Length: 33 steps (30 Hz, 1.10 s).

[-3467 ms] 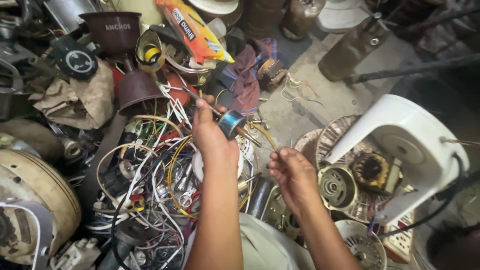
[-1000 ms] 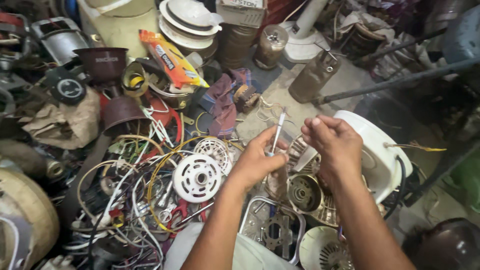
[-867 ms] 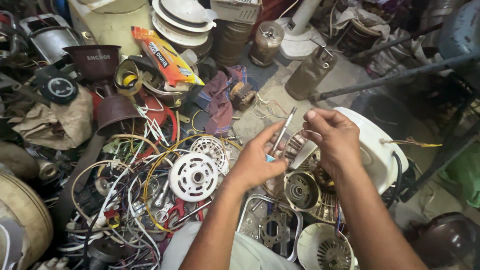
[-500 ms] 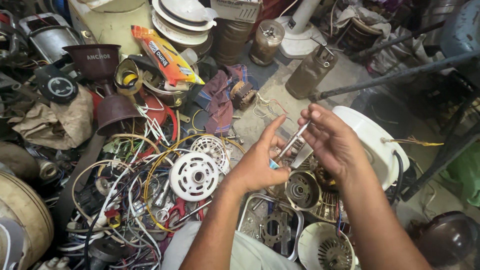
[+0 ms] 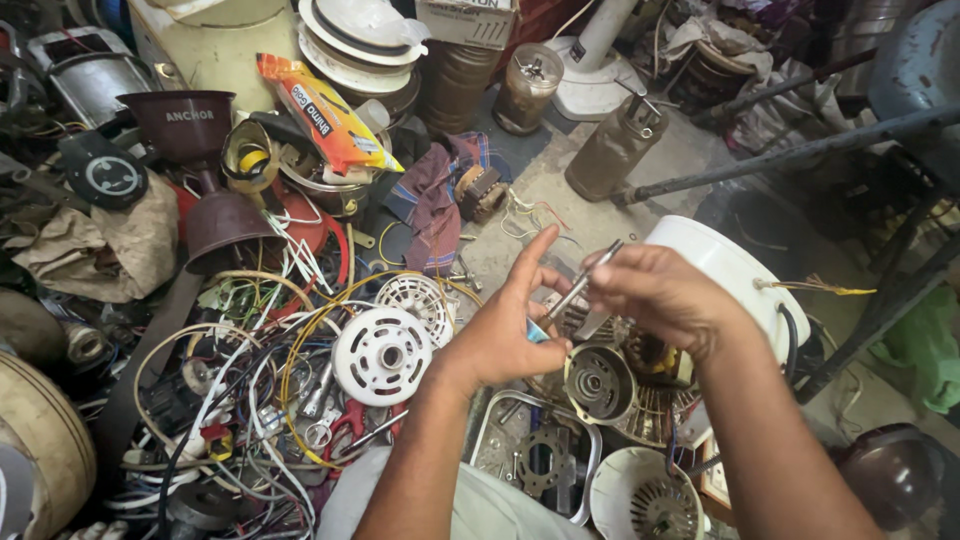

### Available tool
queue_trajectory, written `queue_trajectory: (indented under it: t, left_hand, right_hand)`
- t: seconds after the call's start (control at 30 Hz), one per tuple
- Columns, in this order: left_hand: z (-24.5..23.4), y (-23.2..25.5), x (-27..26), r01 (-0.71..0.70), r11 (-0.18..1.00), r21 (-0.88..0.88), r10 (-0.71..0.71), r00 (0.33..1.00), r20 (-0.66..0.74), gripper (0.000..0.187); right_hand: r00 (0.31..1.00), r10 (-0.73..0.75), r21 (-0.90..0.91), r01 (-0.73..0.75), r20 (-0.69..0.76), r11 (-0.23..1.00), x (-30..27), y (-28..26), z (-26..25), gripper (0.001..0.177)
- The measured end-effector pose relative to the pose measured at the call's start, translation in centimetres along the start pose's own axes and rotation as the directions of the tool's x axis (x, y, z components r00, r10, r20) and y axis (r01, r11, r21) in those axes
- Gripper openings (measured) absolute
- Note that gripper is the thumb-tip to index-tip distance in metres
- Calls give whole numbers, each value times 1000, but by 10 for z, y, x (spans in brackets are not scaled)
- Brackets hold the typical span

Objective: The person disassembles a small electric motor, removes the rotor, applies lubricant, and reassembles the motor using a screwdriver and pliers. The person works on the motor components on the floor in a cluttered workshop.

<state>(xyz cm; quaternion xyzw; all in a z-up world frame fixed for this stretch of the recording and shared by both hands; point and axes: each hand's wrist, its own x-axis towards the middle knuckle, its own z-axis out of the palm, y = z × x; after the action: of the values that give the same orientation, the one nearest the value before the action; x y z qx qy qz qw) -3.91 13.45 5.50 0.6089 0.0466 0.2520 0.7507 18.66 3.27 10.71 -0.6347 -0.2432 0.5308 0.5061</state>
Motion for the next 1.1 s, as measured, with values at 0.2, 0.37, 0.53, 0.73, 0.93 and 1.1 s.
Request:
queue_trajectory:
  t: [0.2,0.37,0.53,0.73,0.93,1.1]
  left_hand:
    - [-3,-29,6,-69,991,114,82,990,-111,114]
    - [-15,-78,27,-61,843,-534,-224,864,-451,54]
    - [-15,-89,27,-50,486,-872,-453,839,-301,30]
    - [37,-85,27,-25,655,-755,-324,894,-310,34]
    - [69,-77,25,-62,868,-492,-132,927,-350,44]
    - [89,-80,27,-65,869,-491,-102,947,-306,45]
  right_hand:
    - [986,109,-240,-75,128,968,-11,12,41,33]
    - [863,-366,-435,196,-349,879,-79,-4,13,44]
    - [772,-590,-914,32,-234,404,-127,27,-23,77]
    - [897,-407,-979,-114,-175,171,-123,41,-27,121]
    - [898,-400,-965,-85,-182,248,-112,30,-25,104]
    - [837,-539,-958,74,-92,278,-123,43,-42,95]
